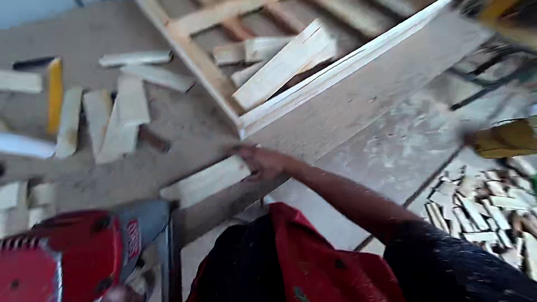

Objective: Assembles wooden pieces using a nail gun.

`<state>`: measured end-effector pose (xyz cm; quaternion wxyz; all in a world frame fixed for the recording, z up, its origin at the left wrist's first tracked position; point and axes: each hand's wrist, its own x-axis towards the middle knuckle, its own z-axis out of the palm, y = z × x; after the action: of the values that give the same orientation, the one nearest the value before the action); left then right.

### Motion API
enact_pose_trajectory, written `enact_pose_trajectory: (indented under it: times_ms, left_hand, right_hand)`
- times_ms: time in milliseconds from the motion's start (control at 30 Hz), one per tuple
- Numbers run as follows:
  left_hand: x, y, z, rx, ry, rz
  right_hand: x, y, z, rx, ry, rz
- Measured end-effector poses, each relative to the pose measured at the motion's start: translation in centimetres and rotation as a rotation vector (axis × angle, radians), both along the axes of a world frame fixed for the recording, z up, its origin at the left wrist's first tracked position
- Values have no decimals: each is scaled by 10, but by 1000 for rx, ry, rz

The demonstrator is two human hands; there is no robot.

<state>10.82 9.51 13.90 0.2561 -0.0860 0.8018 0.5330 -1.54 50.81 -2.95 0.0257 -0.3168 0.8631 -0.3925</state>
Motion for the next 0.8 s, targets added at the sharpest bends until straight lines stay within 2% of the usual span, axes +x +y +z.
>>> enact_pose_trajectory:
  times_ms: [67,167,400,633,800]
  left_hand:
    - [10,-12,-4,73,-3,100]
    - [25,-24,-3,169,-7,131]
    - [32,-12,4,154,-8,159]
    - [36,-10,-21,293,48,210]
    - [26,7,19,328,21,225]
  right_hand:
    - [-4,0,-4,-36,12,9]
    - [-2,0,-6,-22,59,10]
    - [-2,0,-12,26,140,29]
    - [-3,1,-10,-3,100,21]
    - [-1,5,-12,-18,122,1]
